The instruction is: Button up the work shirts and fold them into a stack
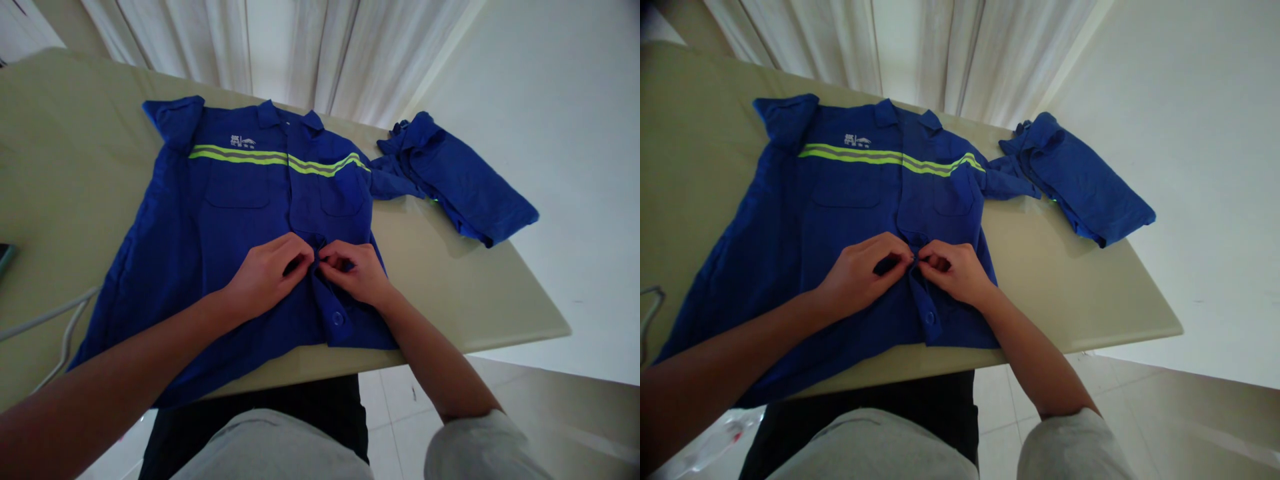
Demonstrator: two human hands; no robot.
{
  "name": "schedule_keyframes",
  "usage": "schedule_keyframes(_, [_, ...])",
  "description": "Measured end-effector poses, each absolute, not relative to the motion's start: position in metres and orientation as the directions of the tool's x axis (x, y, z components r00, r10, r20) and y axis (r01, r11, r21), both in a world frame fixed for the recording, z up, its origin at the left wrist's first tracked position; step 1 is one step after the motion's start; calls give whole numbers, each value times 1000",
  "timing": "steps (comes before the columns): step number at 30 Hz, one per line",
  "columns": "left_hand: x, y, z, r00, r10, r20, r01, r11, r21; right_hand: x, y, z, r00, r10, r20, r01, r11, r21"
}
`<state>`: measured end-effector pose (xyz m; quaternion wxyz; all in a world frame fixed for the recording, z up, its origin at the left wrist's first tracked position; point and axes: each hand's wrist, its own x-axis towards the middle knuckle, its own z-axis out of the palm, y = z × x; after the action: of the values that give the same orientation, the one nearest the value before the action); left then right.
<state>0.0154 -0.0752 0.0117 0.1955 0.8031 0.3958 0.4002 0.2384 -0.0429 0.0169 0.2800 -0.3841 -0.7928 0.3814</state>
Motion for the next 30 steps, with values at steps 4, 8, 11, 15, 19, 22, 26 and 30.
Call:
schedule_keyframes(4, [15, -71, 12, 333, 874, 353, 427, -474, 770, 239, -43, 16, -567, 804, 177, 405, 460, -790])
schedule_keyframes(8, [14, -69, 13, 323, 918, 229, 505, -372, 779, 240, -44, 20, -573, 797, 191, 456, 504, -734])
schedule_keyframes(11, [12, -67, 14, 326, 936, 133, 547, -302, 780, 240, -46, 22, -624, 759, 183, 510, 574, -641])
schedule_keyframes(15, [7, -62, 15, 416, 909, -23, 500, -207, 841, 240, -45, 19, -687, 703, 185, 514, 649, -561])
schedule_keyframes(19, [3, -56, 15, 452, 887, -95, 481, -153, 863, 241, -42, 20, -714, 679, 171, 509, 672, -537])
schedule_keyframes(22, [2, -56, 15, 460, 880, -118, 494, -144, 857, 242, -42, 22, -732, 663, 158, 494, 676, -547])
schedule_keyframes(26, [5, -58, 15, 442, 891, -107, 521, -158, 839, 240, -43, 22, -700, 691, 180, 458, 628, -629])
schedule_keyframes(30, [6, -62, 18, 456, 890, 19, 600, -324, 732, 237, -45, 21, -590, 800, 112, 431, 429, -794])
